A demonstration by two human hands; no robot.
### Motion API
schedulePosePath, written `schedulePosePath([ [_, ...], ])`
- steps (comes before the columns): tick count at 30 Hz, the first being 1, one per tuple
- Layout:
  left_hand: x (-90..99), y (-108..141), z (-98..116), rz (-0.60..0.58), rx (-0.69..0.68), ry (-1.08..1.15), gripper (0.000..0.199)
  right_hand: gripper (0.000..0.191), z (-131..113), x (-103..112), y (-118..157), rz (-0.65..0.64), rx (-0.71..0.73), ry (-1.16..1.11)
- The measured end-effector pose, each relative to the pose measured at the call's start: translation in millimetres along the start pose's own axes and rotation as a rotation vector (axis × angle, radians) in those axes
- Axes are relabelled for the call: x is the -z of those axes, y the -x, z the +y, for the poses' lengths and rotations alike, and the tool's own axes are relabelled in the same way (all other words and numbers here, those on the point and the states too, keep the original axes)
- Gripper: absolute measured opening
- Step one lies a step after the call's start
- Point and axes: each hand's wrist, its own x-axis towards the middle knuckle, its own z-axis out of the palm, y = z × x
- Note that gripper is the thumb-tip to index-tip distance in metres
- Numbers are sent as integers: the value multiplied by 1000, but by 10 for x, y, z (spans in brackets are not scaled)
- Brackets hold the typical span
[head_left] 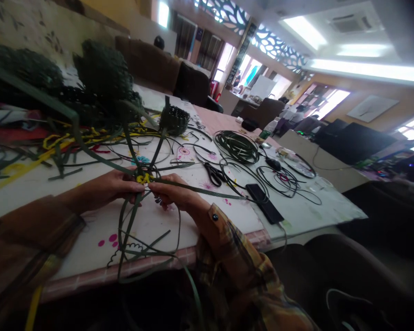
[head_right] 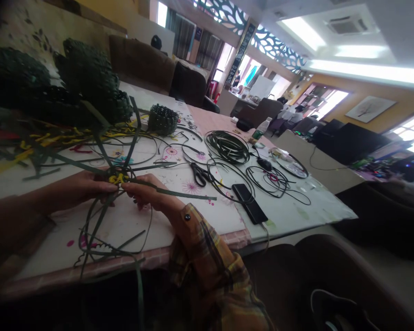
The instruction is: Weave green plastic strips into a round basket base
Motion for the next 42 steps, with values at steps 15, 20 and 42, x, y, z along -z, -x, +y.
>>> schedulePosePath([
  [15,118,26,-47,-137,-16,-44,63,50,25,41,-7,28,58,34],
  [20,128,58,-16,-161,-27,-56,58,53,-30,27,42,21,42,28],
  [42,80,34,-53,-138,-16,64,37,54,-50,80,72,21,158,212],
])
